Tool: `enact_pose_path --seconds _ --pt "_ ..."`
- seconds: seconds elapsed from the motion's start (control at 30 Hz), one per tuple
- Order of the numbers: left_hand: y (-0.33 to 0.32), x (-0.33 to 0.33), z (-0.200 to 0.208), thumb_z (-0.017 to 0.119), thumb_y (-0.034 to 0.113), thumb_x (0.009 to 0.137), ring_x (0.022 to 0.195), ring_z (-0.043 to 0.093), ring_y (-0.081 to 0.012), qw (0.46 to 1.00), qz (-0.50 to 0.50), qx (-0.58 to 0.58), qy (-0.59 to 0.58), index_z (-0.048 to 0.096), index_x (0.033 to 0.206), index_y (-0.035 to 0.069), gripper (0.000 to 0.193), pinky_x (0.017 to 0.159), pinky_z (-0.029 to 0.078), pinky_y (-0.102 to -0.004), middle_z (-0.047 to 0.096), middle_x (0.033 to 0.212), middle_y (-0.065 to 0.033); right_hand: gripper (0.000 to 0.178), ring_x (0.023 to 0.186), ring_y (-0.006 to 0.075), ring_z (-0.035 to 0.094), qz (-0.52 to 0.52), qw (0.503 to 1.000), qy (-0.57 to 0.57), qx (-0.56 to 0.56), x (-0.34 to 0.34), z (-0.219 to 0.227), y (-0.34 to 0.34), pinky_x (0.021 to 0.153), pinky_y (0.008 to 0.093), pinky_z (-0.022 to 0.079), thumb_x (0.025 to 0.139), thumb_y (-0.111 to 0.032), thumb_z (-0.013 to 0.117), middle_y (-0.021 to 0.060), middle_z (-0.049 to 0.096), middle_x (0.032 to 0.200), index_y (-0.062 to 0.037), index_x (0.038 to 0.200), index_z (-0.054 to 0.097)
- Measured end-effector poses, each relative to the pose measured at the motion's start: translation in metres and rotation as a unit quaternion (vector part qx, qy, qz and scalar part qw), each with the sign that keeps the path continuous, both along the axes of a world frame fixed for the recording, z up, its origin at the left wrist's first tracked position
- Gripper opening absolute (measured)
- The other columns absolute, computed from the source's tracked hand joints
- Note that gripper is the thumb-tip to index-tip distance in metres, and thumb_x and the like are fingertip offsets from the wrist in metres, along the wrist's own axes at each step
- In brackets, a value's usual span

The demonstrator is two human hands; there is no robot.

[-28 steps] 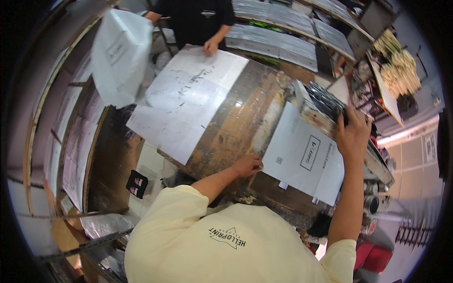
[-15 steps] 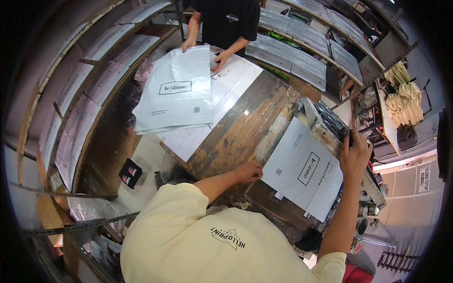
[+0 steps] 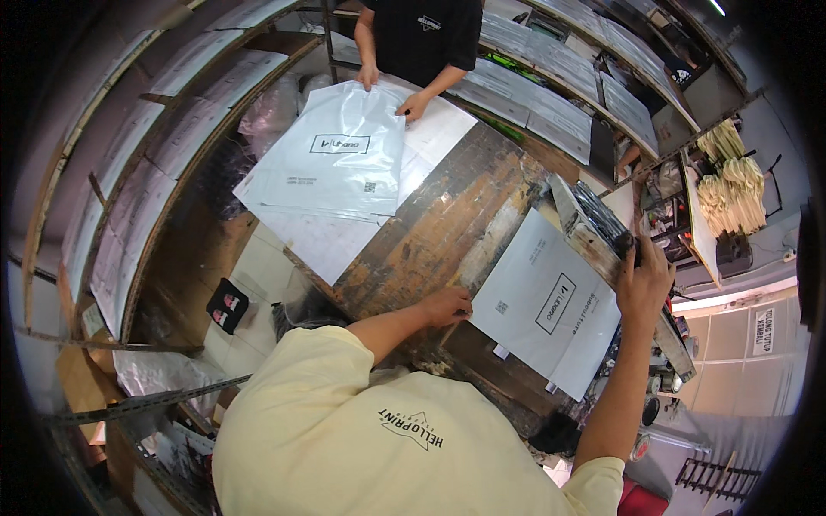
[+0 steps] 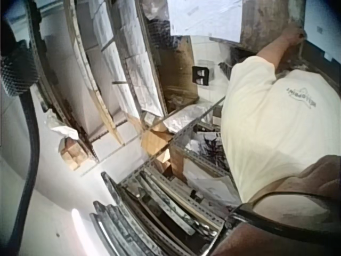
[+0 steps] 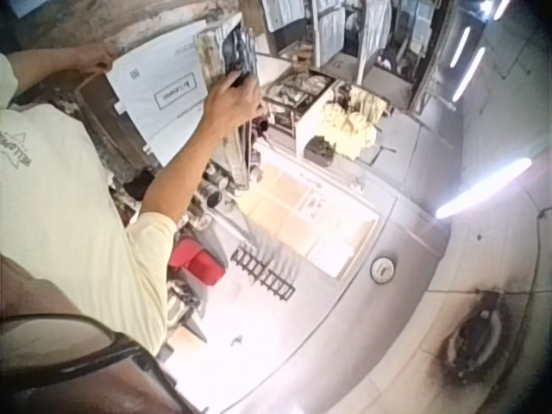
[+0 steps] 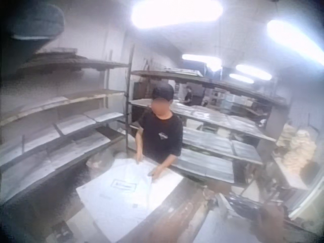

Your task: The person performs screen printing on plastic envelopes by applying black ink through a screen with a squeegee and placing the printed envelopes on a nearby stack.

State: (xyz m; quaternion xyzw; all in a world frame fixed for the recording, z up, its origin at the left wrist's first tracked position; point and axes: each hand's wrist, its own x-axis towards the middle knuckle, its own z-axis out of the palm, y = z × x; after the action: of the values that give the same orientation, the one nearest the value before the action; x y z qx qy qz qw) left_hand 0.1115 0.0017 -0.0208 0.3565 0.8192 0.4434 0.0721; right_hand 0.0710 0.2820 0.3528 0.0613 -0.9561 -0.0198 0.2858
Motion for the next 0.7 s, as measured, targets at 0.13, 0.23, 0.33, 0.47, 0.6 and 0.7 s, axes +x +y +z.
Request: enact_pose_path --seconds 0.13,0.23,0.33,0.47,0.6,0.7 --pt "0.000 -0.002 -0.002 0.074 0.019 0.089 0.100 0.062 -0.0354 0.999 -0.009 0.008 0.036 0.075 0.098 0.009 0.013 0.087 0.050 -0.0472 0.063 0.099 -0.0122 0.031 0.104 0.0347 0.063 -0.009 1.000 -0.014 -0.005 0.002 0.003 -0.003 0.101 0.0503 0.039 0.098 -0.029 0.059 0.0149 0.067 0.100 -0.0045 0.115 0.067" --pt "0.000 -0.005 -0.002 0.075 0.018 0.088 0.100 0.062 -0.0348 0.998 -0.012 0.011 0.054 0.075 0.095 0.010 0.011 0.087 0.050 -0.0468 0.063 0.098 -0.0113 0.030 0.103 0.0349 0.063 0.001 1.000 -0.007 -0.004 0.002 0.005 -0.004 0.100 0.0497 0.040 0.098 -0.028 0.059 0.0152 0.067 0.099 -0.0039 0.114 0.067" --pt "0.001 -0.005 -0.003 0.075 0.017 0.087 0.098 0.062 -0.0338 0.998 -0.001 0.007 0.057 0.075 0.092 0.012 0.007 0.086 0.050 -0.0460 0.063 0.096 -0.0097 0.030 0.101 0.0351 0.064 0.001 1.000 -0.004 -0.015 0.001 0.004 -0.004 0.100 0.0487 0.040 0.097 -0.028 0.059 0.0156 0.068 0.097 -0.0034 0.112 0.067" --pt "0.005 -0.004 -0.004 0.074 0.018 0.088 0.098 0.062 -0.0336 0.998 0.019 0.006 0.059 0.075 0.092 0.011 0.008 0.085 0.050 -0.0462 0.063 0.095 -0.0098 0.027 0.099 0.0349 0.064 0.031 0.999 0.028 -0.025 -0.001 0.003 -0.003 0.099 0.0473 0.041 0.096 -0.027 0.060 0.0154 0.068 0.097 -0.0033 0.107 0.068" --pt "0.010 -0.003 -0.001 0.073 0.020 0.089 0.096 0.064 -0.0333 0.998 0.039 -0.025 0.050 0.076 0.094 0.011 0.010 0.083 0.052 -0.0467 0.063 0.091 -0.0104 0.025 0.099 0.0342 0.064 0.021 0.999 0.008 -0.026 0.001 0.005 -0.004 0.097 0.0468 0.041 0.095 -0.027 0.062 0.0150 0.069 0.098 -0.0036 0.103 0.067" --pt "0.011 -0.003 0.003 0.072 0.022 0.090 0.095 0.064 -0.0335 0.997 0.056 -0.046 0.035 0.076 0.096 0.012 0.012 0.081 0.052 -0.0467 0.063 0.090 -0.0103 0.026 0.099 0.0337 0.064 0.006 0.999 0.002 -0.031 0.002 0.006 -0.005 0.096 0.0476 0.041 0.096 -0.029 0.063 0.0147 0.069 0.098 -0.0039 0.101 0.066"
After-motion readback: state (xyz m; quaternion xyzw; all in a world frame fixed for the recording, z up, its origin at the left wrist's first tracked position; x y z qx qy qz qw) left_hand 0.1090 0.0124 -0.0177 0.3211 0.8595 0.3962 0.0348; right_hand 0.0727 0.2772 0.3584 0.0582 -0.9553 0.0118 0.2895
